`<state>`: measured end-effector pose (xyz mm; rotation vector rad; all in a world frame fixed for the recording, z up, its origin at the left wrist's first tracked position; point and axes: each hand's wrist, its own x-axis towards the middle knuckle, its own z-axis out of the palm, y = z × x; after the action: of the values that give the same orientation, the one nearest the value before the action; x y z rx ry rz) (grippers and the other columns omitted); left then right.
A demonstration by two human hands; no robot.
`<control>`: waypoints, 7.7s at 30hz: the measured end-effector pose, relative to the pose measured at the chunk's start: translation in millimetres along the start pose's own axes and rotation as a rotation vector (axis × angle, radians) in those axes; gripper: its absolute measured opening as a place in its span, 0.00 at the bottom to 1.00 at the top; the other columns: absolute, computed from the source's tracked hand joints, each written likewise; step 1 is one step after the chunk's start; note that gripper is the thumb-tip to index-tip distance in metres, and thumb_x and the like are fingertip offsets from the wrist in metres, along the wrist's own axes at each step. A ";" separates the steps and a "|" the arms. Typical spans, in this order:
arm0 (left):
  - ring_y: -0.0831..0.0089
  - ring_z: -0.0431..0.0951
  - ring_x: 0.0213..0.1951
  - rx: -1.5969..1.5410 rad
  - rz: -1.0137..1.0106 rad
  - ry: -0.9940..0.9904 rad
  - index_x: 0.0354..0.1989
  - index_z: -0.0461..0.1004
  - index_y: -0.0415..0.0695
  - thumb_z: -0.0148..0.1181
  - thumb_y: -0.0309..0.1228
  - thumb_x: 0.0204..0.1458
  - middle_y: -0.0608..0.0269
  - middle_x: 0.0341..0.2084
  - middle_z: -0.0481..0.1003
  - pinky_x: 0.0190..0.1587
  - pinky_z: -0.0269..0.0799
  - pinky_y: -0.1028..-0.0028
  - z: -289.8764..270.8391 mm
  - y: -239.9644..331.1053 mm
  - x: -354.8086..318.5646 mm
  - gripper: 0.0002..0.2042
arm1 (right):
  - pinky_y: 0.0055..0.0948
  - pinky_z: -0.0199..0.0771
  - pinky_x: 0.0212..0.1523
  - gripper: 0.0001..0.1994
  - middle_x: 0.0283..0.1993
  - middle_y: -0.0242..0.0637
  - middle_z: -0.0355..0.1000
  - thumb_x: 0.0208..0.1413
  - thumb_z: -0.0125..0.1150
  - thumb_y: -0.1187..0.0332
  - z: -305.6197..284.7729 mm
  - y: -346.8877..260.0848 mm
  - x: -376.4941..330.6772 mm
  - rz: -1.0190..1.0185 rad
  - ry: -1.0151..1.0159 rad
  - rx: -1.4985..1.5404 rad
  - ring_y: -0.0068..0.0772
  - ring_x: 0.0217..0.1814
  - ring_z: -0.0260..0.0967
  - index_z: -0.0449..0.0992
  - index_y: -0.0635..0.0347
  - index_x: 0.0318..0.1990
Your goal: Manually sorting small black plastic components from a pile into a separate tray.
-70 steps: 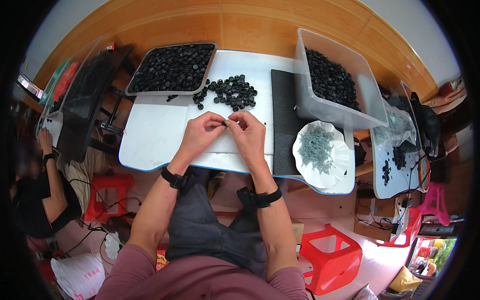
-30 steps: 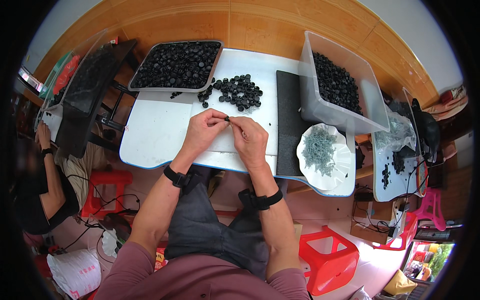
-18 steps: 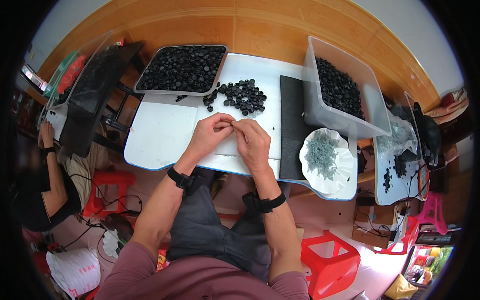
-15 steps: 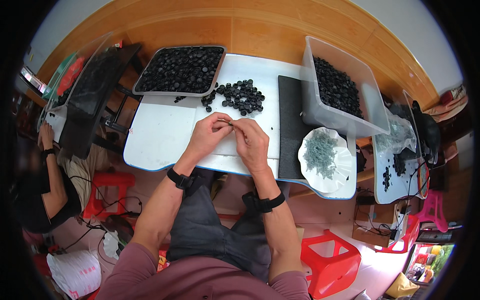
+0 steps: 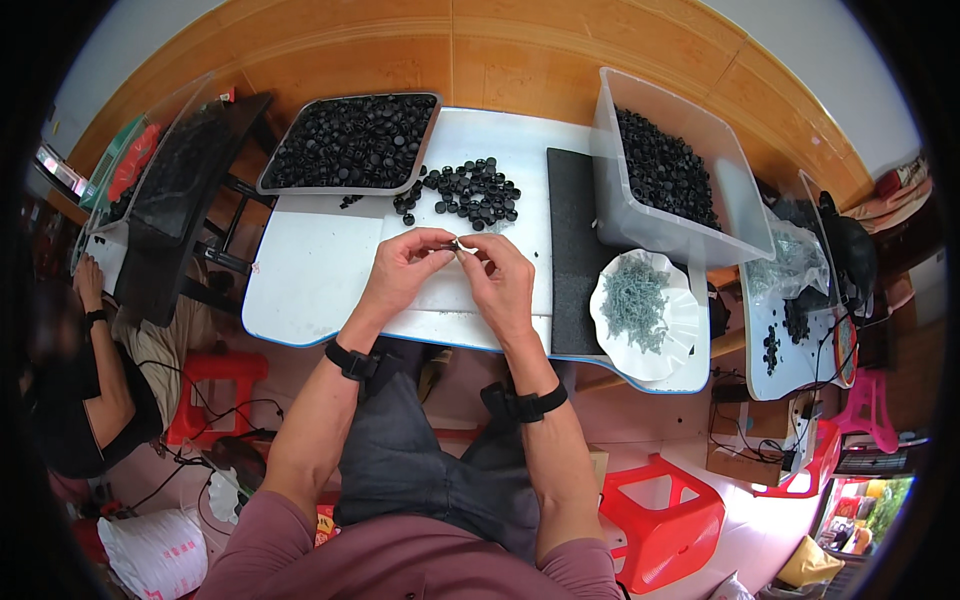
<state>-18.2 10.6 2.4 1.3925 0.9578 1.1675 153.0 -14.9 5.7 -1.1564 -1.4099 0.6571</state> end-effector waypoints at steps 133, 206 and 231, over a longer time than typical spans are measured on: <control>0.68 0.88 0.40 0.437 0.179 0.147 0.47 0.79 0.38 0.69 0.24 0.57 0.56 0.37 0.86 0.42 0.81 0.73 17.2 -6.5 -17.1 0.11 | 0.22 0.75 0.33 0.05 0.35 0.36 0.83 0.56 0.70 0.79 0.4 11.8 -2.4 0.012 -0.005 0.027 0.21 0.32 0.76 0.86 0.63 0.39; 0.80 0.82 0.37 0.362 0.114 0.150 0.43 0.83 0.38 0.68 0.25 0.57 0.66 0.35 0.84 0.42 0.77 0.77 -30.3 18.2 25.3 0.08 | 0.33 0.81 0.35 0.14 0.37 0.45 0.81 0.59 0.62 0.81 7.9 17.5 -6.8 -0.226 0.067 -0.242 0.40 0.36 0.82 0.78 0.63 0.52; 0.45 0.72 0.63 1.022 0.337 0.027 0.62 0.70 0.37 0.63 0.22 0.55 0.44 0.61 0.73 0.66 0.68 0.57 -37.4 19.4 0.1 0.24 | 0.32 0.78 0.37 0.12 0.40 0.43 0.79 0.57 0.60 0.83 -0.3 12.0 1.1 -0.106 0.349 -0.180 0.34 0.35 0.78 0.79 0.66 0.48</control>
<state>-55.5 15.8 21.2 2.4179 1.4759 0.9390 156.7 -9.6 -4.5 -1.2576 -1.2375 0.2410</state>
